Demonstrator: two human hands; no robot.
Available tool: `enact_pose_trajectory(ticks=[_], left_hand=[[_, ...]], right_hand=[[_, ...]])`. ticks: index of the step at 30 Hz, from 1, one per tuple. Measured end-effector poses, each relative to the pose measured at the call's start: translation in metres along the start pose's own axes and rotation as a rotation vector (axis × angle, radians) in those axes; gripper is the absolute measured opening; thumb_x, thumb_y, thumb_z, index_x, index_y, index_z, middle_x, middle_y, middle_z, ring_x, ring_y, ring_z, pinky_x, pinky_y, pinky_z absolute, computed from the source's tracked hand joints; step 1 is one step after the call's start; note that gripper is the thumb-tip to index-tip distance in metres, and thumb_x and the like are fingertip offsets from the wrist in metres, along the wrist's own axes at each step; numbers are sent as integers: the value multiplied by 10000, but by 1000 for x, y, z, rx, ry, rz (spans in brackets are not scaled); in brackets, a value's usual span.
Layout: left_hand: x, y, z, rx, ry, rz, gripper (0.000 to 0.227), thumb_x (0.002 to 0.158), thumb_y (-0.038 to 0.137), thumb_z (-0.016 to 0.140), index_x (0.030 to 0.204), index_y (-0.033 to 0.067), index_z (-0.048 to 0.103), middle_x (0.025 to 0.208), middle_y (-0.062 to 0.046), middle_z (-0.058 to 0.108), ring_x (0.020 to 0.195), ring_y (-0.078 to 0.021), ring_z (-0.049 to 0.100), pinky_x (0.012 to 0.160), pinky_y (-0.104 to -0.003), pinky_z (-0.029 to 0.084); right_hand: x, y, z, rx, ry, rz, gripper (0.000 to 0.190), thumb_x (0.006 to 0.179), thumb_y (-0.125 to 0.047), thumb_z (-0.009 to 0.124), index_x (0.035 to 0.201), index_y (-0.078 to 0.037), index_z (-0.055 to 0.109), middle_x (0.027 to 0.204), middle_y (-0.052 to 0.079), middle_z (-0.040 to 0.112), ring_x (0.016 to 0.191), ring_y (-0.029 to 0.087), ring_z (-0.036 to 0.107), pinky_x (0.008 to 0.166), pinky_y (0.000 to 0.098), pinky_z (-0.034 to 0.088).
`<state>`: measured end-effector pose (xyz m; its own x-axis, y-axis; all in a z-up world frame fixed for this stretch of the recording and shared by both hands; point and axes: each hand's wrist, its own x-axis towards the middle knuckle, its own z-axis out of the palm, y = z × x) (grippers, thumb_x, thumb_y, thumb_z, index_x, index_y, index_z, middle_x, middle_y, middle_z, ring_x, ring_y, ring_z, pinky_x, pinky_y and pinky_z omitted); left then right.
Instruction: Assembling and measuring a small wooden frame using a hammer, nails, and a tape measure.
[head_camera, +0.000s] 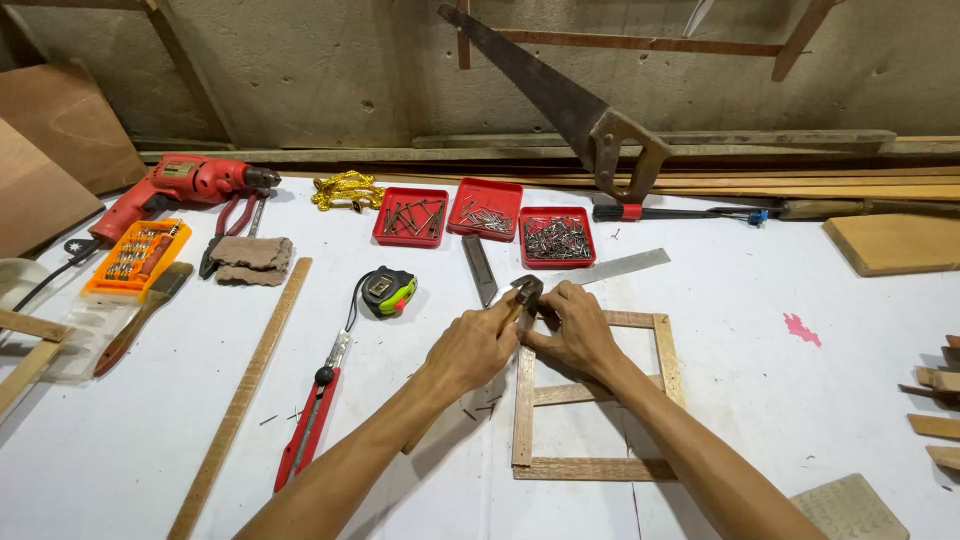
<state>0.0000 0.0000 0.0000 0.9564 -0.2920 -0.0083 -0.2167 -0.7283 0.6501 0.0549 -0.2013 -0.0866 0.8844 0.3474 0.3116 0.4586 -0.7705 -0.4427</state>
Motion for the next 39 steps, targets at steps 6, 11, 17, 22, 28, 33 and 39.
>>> enact_pose_trajectory(ticks=[6, 11, 17, 22, 28, 33, 39], left_hand=[[4, -11, 3, -26, 63, 50, 486, 914, 213, 546, 1384, 93, 530, 646, -178, 684, 574, -348, 703, 615, -492, 567], [-7, -1, -8, -24, 80, 70, 328, 892, 216, 561, 1198, 113, 614, 670, -165, 694, 593, -354, 695, 620, -505, 558], [-17, -29, -9, 223, 90, 124, 223, 812, 267, 669, 918, 72, 683, 831, -167, 712, 714, -351, 687, 682, -489, 549], [-29, -56, -12, 345, 164, 172, 244, 750, 242, 695, 892, 49, 651, 817, -151, 669, 786, -337, 652, 689, -485, 523], [-28, -73, -12, 366, 171, 188, 253, 743, 214, 681, 941, 61, 640, 857, -123, 632, 816, -326, 635, 699, -480, 517], [-20, -55, -12, 349, 263, 250, 356, 703, 223, 712, 1010, 47, 680, 842, -139, 636, 812, -307, 627, 725, -462, 500], [-9, -30, 14, 287, 243, 333, 238, 809, 233, 752, 964, 54, 725, 839, -122, 677, 793, -288, 658, 758, -446, 515]], right_hand=[[0, 4, 4, 1, 0, -6, 577, 705, -532, 827, 977, -33, 733, 846, 55, 570, 805, 211, 509, 752, 396, 456], [-2, -6, -3, -1, -34, 29, 601, 709, -566, 824, 981, -39, 730, 842, 56, 567, 804, 214, 504, 748, 394, 448], [-4, 4, 2, 8, 24, -37, 604, 741, -560, 769, 1040, -37, 732, 891, 57, 571, 853, 216, 520, 789, 402, 461], [-5, 0, -1, 20, 45, -47, 537, 814, -481, 731, 1103, -29, 724, 921, 72, 563, 901, 231, 536, 845, 420, 461], [-6, 12, 5, 39, 70, -78, 481, 810, -390, 718, 1133, -33, 727, 902, 92, 558, 886, 237, 532, 857, 417, 444], [-6, 7, 2, 11, 57, -83, 473, 822, -407, 722, 1114, -35, 741, 870, 87, 558, 843, 244, 521, 798, 410, 430], [-9, 8, 3, -15, 93, -113, 506, 831, -397, 726, 1183, -34, 731, 909, 91, 594, 884, 242, 527, 805, 408, 434]])
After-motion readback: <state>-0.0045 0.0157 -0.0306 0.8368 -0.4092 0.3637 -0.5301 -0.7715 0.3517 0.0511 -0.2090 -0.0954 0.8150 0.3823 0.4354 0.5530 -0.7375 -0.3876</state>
